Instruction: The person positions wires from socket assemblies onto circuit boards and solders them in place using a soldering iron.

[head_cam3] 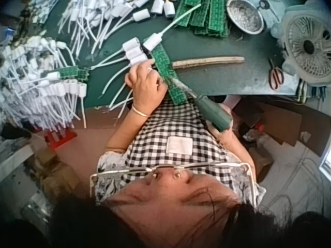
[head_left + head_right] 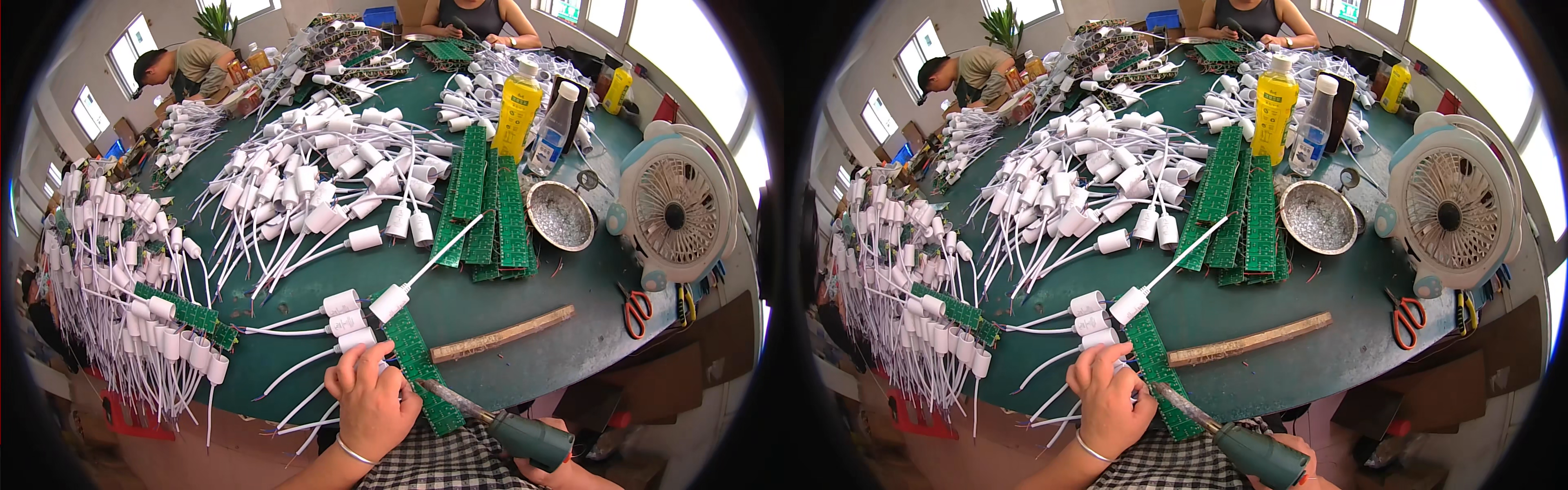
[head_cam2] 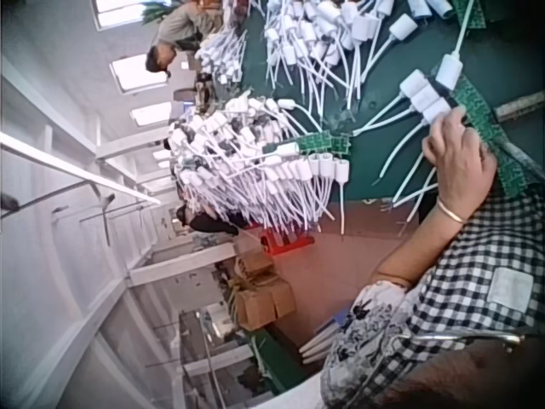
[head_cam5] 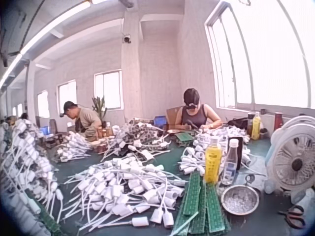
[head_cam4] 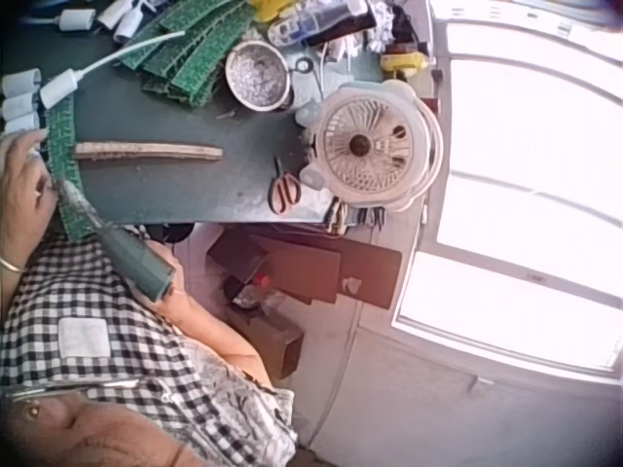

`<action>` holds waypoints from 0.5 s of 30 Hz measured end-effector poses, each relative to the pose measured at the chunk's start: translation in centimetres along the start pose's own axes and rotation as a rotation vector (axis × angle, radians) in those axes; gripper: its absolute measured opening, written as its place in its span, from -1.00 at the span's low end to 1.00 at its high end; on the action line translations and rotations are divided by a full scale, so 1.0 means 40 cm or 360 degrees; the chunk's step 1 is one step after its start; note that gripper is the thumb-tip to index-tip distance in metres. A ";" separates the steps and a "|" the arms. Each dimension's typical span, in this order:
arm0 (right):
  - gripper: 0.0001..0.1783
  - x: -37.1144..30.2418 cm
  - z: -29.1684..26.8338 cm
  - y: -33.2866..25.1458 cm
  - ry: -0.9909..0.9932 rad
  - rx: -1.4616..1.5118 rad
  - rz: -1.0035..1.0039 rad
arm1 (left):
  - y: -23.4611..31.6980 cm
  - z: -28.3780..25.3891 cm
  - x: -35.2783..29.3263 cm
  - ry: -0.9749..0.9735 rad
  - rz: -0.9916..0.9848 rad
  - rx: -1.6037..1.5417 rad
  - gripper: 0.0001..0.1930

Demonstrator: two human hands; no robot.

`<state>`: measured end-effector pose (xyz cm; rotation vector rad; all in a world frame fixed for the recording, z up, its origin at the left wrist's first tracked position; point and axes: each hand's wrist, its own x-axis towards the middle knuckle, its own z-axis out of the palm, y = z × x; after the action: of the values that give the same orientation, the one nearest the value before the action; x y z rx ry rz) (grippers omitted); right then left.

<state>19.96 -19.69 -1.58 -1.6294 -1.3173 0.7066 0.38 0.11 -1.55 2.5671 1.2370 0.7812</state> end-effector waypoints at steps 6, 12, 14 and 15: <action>-0.39 -0.021 0.000 0.011 0.0070 0.0076 -0.0010 | 0.001 -0.001 0.000 -0.0012 0.0000 0.0004 -0.85; -0.38 -0.022 -0.002 0.012 0.0045 -0.0004 -0.0075 | 0.002 -0.001 0.000 0.0002 0.0009 0.0012 -0.84; -0.39 -0.018 -0.002 0.012 0.0018 0.0005 -0.0111 | 0.001 0.000 0.001 0.0009 0.0014 0.0017 -0.84; -0.39 -0.016 -0.002 0.008 0.0018 0.0005 -0.0111 | 0.000 0.001 0.000 0.0009 0.0013 0.0019 -0.84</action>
<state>20.01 -20.33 -1.90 -1.5748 -1.3579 0.6563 0.40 0.11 -1.56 2.5828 1.2371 0.7860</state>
